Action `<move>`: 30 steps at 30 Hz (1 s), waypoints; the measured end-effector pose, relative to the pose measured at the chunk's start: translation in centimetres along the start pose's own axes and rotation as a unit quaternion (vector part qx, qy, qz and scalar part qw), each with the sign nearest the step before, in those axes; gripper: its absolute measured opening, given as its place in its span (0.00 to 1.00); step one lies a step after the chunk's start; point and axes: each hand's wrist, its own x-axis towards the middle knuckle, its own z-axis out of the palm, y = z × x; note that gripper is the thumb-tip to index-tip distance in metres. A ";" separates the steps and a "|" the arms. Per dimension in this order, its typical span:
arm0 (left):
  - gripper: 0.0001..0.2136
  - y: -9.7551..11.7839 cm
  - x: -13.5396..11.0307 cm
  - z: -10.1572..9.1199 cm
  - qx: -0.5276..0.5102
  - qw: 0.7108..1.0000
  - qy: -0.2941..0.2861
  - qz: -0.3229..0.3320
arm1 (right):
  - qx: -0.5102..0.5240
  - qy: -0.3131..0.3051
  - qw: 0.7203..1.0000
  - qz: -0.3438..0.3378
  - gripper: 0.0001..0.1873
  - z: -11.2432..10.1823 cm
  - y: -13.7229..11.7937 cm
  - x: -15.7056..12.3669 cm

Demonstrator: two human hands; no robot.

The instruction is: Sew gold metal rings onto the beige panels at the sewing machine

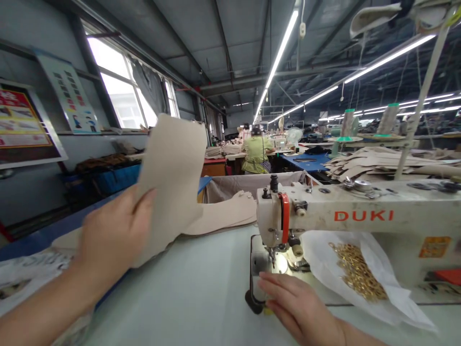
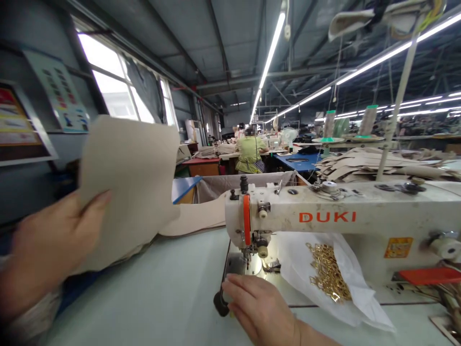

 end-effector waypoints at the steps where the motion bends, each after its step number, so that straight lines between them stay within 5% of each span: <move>1: 0.19 1.8 2.0 1.1 0.008 1.000 0.011 0.016 | 0.003 -0.010 1.000 0.001 0.15 0.1 0.1 0.0; 5: 0.21 6.7 5.2 9.4 0.009 0.986 -0.126 0.109 | 0.015 -0.065 0.998 -0.004 0.13 1.0 1.0 -0.2; 9: 0.13 7.8 2.0 18.1 0.032 0.972 -0.220 0.077 | 0.013 -0.050 0.998 -0.030 0.13 2.7 2.2 -1.0; 14: 0.14 7.3 -2.2 22.4 0.041 0.960 -0.271 0.063 | 0.009 -0.051 0.997 -0.064 0.14 3.5 3.0 -1.4; 18: 0.25 6.6 -3.0 21.9 0.035 0.953 -0.294 0.059 | 0.016 -0.048 0.996 -0.073 0.13 4.8 3.5 -2.0; 22: 0.33 4.2 -1.8 18.3 0.046 0.956 -0.284 0.056 | 0.032 0.029 0.997 -0.064 0.19 5.7 3.7 -2.5; 26: 0.30 -1.6 1.6 12.6 0.096 0.968 -0.231 -0.019 | 0.083 -0.125 0.989 -0.015 0.13 3.1 2.5 -1.4; 30: 0.31 -8.3 3.0 8.5 0.127 0.956 -0.234 -0.121 | 0.101 -0.133 0.986 0.016 0.13 0.8 1.3 -0.2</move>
